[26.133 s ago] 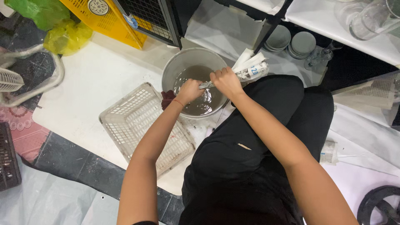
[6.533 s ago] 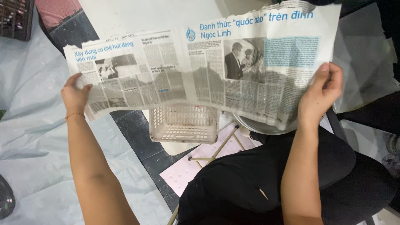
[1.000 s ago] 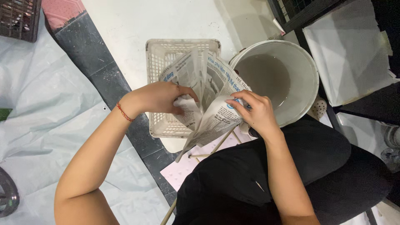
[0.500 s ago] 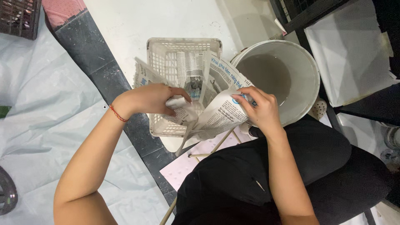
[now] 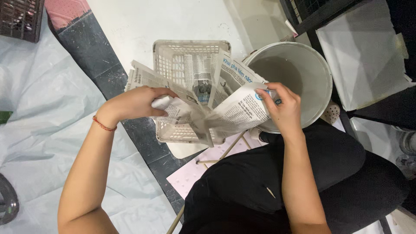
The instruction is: The person sits on the floor and wraps individual dishes in newspaper. They dip the newspaper into a bucket of water, wring it out, and then wrap a small bowl or cup. The wrapped items are placed into a white plastic basket. The person repeats this process for several items.
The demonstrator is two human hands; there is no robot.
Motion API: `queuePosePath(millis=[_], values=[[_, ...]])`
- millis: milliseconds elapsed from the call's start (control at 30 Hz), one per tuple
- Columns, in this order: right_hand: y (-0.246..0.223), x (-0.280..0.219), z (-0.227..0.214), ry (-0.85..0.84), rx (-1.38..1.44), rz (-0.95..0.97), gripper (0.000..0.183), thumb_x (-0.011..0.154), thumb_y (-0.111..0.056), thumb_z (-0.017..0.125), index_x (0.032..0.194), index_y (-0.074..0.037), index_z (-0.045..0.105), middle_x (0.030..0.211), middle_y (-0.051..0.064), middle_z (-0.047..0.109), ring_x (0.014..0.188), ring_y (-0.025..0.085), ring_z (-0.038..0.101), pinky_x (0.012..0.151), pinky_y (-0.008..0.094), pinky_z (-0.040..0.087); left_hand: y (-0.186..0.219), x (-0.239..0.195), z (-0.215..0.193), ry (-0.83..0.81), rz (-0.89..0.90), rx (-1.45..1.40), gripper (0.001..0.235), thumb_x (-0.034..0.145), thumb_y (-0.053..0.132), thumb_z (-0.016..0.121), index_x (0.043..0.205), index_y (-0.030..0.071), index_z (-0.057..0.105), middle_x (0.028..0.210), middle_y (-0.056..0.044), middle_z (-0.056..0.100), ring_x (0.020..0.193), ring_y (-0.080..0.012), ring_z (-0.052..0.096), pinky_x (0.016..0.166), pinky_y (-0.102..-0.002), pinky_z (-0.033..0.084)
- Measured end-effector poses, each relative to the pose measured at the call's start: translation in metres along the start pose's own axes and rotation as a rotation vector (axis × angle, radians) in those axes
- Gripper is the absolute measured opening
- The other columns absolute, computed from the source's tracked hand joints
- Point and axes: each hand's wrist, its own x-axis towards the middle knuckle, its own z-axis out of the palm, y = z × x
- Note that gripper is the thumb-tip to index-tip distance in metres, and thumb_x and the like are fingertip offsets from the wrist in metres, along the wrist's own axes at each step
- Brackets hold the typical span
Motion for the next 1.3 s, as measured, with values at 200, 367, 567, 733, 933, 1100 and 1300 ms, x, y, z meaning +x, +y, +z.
queuePosePath(millis=[200,367,567,733,933,1100,1300], values=[[0.000,0.002,-0.004,0.016,-0.032,0.057,0.021,0.095,-0.016,0.083,0.106,-0.001,0.074,0.095,0.012,0.075,0.079,0.019,0.072,0.066,0.031,0.053,-0.021,-0.014,0.004,0.022,-0.187,-0.008,0.057,0.078,0.027,0.079,0.132,0.017,0.064,0.116,-0.013,0.075,0.101,-0.0286,0.073,0.088,-0.037,0.055],[0.002,0.005,-0.008,0.031,-0.025,0.074,0.021,0.097,-0.016,0.081,0.108,-0.001,0.073,0.098,0.013,0.075,0.081,0.018,0.072,0.065,0.031,0.054,-0.044,-0.027,0.005,0.068,-0.243,-0.087,0.059,0.079,0.027,0.079,0.134,0.015,0.063,0.120,-0.015,0.074,0.110,-0.0275,0.070,0.095,-0.036,0.051],[0.007,0.007,-0.012,0.064,-0.037,0.080,0.019,0.099,-0.015,0.081,0.108,-0.001,0.073,0.094,0.013,0.076,0.078,0.018,0.072,0.064,0.030,0.052,-0.077,-0.051,0.009,0.162,-0.248,-0.218,0.061,0.077,0.021,0.080,0.135,0.011,0.063,0.123,-0.011,0.073,0.114,-0.0202,0.066,0.097,-0.032,0.049],[0.008,0.007,-0.013,0.085,-0.038,0.096,0.018,0.100,-0.015,0.081,0.108,-0.001,0.073,0.090,0.012,0.076,0.076,0.017,0.072,0.063,0.029,0.052,-0.097,-0.074,0.009,0.210,-0.377,-0.291,0.059,0.078,0.018,0.081,0.135,0.010,0.066,0.109,-0.011,0.075,0.101,-0.0193,0.062,0.089,-0.033,0.050],[0.015,0.007,-0.014,0.121,-0.025,0.142,0.019,0.101,-0.016,0.080,0.107,0.000,0.072,0.089,0.011,0.076,0.076,0.015,0.072,0.063,0.028,0.052,-0.126,-0.099,0.015,0.345,-0.455,-0.406,0.060,0.076,0.019,0.082,0.132,0.004,0.067,0.108,-0.008,0.074,0.097,-0.0148,0.065,0.088,-0.031,0.050],[0.022,0.007,-0.016,0.193,-0.055,0.154,0.021,0.103,-0.016,0.081,0.107,0.002,0.071,0.088,0.012,0.075,0.075,0.015,0.068,0.066,0.029,0.051,-0.163,-0.121,0.026,0.451,-0.585,-0.391,0.056,0.076,0.023,0.085,0.124,-0.001,0.070,0.103,-0.010,0.075,0.091,-0.0178,0.067,0.081,-0.032,0.051],[0.032,0.003,-0.012,0.289,0.039,0.120,0.018,0.105,-0.014,0.079,0.111,0.001,0.071,0.098,0.010,0.076,0.089,0.012,0.070,0.079,0.028,0.055,-0.201,-0.140,0.057,0.892,-0.655,-0.584,0.044,0.084,0.020,0.084,0.116,-0.005,0.068,0.099,-0.011,0.072,0.081,-0.0187,0.067,0.066,-0.035,0.053]])
